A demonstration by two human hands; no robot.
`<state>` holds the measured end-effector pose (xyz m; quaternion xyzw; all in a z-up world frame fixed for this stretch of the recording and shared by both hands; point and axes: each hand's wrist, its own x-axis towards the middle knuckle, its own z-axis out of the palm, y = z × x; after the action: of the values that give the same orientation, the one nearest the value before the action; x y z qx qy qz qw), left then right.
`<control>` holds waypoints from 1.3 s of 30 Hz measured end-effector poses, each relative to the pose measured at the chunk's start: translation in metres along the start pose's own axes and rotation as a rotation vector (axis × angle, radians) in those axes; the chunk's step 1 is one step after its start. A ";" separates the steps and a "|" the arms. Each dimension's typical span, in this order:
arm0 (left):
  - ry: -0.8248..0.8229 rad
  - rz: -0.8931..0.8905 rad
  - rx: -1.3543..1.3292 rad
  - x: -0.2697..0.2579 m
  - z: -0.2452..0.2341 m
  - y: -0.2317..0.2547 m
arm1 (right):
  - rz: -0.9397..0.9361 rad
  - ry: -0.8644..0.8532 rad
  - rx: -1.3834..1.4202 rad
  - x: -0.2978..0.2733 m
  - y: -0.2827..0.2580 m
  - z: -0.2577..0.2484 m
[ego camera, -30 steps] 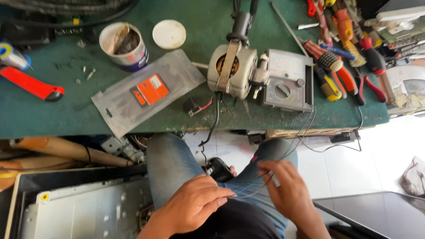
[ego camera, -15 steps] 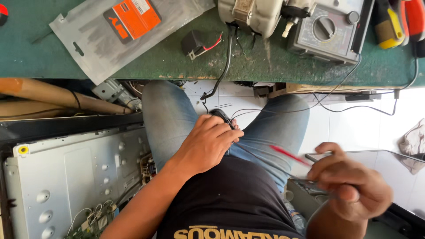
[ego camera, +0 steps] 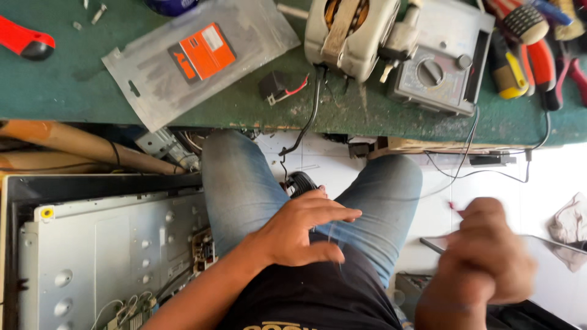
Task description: The person works on a disassembled electric motor placed on a cluttered workbench. They use a multimeter to test electrical connections on the motor's wiring and then use a soldering iron to work on the wires.
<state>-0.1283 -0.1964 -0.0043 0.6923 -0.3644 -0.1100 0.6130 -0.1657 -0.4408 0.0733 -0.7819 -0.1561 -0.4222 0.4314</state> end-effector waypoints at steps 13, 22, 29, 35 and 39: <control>0.780 -0.871 -1.293 0.003 -0.016 0.053 | -0.532 -0.712 0.106 -0.019 0.005 0.085; 0.931 -0.256 -1.243 0.006 -0.014 0.017 | -0.032 -0.773 0.155 -0.028 0.030 0.078; 0.608 -0.093 -0.906 0.007 0.004 0.011 | 0.877 -0.739 0.851 -0.043 0.018 0.075; 0.700 -0.119 -0.706 0.002 -0.018 0.015 | 0.983 -0.500 0.771 -0.064 0.041 0.059; 0.909 -0.573 -0.709 -0.017 -0.052 -0.012 | 0.728 -0.129 0.878 -0.053 0.056 0.019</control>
<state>-0.1051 -0.1456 -0.0091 0.4950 0.1894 -0.0786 0.8443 -0.1532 -0.4511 -0.0048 -0.5569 -0.0634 -0.0936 0.8228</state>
